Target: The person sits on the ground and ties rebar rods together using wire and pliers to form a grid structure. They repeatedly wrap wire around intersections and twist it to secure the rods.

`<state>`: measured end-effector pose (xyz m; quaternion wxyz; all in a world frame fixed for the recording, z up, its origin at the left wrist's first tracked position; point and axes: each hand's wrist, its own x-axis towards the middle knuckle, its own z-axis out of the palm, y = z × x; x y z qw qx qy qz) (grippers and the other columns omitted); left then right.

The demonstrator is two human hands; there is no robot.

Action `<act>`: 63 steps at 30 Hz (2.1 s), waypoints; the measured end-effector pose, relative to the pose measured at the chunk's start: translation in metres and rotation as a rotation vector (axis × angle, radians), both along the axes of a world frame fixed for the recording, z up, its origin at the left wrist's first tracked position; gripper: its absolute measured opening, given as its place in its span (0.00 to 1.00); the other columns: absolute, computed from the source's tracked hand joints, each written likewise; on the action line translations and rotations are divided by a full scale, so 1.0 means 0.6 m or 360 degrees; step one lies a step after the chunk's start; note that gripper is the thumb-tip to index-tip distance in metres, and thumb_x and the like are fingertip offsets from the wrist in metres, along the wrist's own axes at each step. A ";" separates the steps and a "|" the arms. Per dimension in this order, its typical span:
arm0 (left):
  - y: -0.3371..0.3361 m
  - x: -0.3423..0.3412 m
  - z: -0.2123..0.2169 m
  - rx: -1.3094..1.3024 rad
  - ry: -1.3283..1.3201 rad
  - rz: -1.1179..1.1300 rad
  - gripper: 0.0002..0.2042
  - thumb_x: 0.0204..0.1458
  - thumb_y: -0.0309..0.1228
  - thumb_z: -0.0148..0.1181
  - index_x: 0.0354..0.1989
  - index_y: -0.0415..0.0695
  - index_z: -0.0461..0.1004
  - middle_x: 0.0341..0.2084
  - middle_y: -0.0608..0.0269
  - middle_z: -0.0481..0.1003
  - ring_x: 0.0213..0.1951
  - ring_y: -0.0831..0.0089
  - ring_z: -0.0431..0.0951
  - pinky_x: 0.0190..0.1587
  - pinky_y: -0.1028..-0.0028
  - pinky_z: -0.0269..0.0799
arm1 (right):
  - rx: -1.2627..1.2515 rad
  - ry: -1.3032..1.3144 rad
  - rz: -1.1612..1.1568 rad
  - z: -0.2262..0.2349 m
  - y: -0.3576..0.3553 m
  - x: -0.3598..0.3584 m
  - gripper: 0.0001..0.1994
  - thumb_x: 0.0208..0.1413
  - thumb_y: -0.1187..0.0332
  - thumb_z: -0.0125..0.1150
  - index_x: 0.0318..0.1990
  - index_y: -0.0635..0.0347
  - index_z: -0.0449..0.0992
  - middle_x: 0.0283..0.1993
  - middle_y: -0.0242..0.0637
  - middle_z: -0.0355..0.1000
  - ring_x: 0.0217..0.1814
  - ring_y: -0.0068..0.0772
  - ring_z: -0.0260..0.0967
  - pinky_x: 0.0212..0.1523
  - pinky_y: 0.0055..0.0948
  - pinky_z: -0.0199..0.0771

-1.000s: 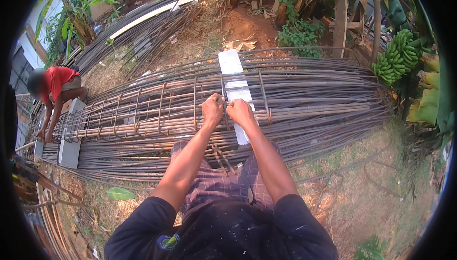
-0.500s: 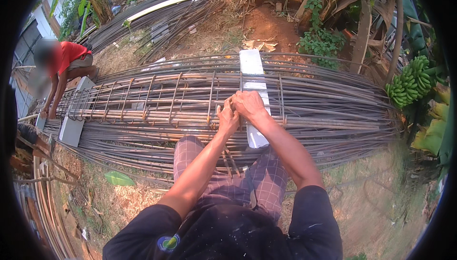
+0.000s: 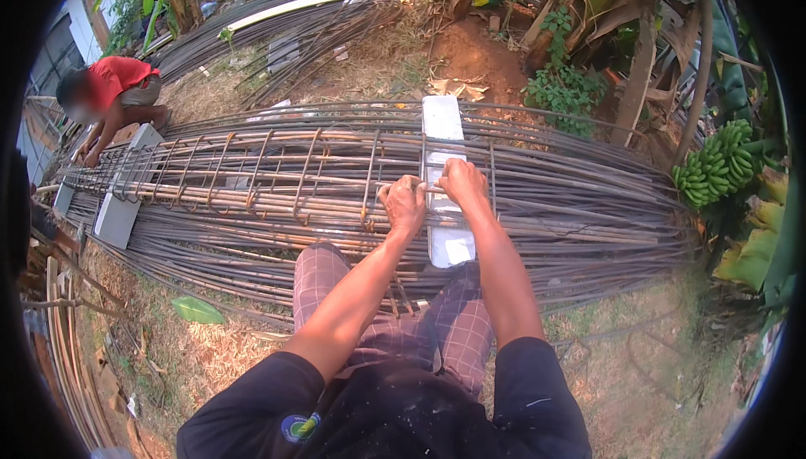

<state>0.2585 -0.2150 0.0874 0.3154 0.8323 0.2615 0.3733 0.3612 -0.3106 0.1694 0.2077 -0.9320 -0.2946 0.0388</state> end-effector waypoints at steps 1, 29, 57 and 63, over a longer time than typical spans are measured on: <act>0.007 -0.001 0.004 -0.0043 0.0021 0.0014 0.07 0.55 0.36 0.65 0.36 0.47 0.80 0.31 0.60 0.81 0.43 0.61 0.80 0.59 0.58 0.57 | 0.0108 0.0174 -0.0039 -0.008 -0.023 -0.023 0.15 0.47 0.58 0.76 0.35 0.58 0.81 0.38 0.50 0.82 0.42 0.51 0.81 0.43 0.48 0.77; -0.019 -0.188 0.027 -0.1827 -0.0852 -0.0427 0.10 0.63 0.27 0.56 0.47 0.34 0.75 0.38 0.59 0.80 0.37 0.75 0.79 0.42 0.75 0.74 | -0.0524 -0.0206 0.0372 0.114 -0.157 -0.270 0.16 0.46 0.78 0.64 0.44 0.60 0.72 0.48 0.44 0.72 0.46 0.55 0.74 0.45 0.51 0.75; -0.147 0.062 -0.023 -0.2751 -0.1006 -0.0315 0.08 0.62 0.19 0.49 0.49 0.35 0.67 0.41 0.55 0.77 0.32 0.68 0.84 0.28 0.72 0.81 | -0.1502 -0.1683 0.1030 0.160 -0.048 -0.075 0.16 0.63 0.63 0.51 0.52 0.53 0.81 0.70 0.41 0.66 0.75 0.44 0.56 0.76 0.61 0.43; -0.155 0.078 -0.058 -0.2747 -0.1000 -0.0501 0.15 0.62 0.20 0.49 0.57 0.37 0.61 0.43 0.52 0.78 0.34 0.65 0.85 0.30 0.69 0.82 | -0.1500 -0.1477 0.1148 0.188 -0.019 -0.058 0.10 0.63 0.67 0.51 0.46 0.52 0.78 0.56 0.38 0.70 0.64 0.39 0.65 0.69 0.48 0.60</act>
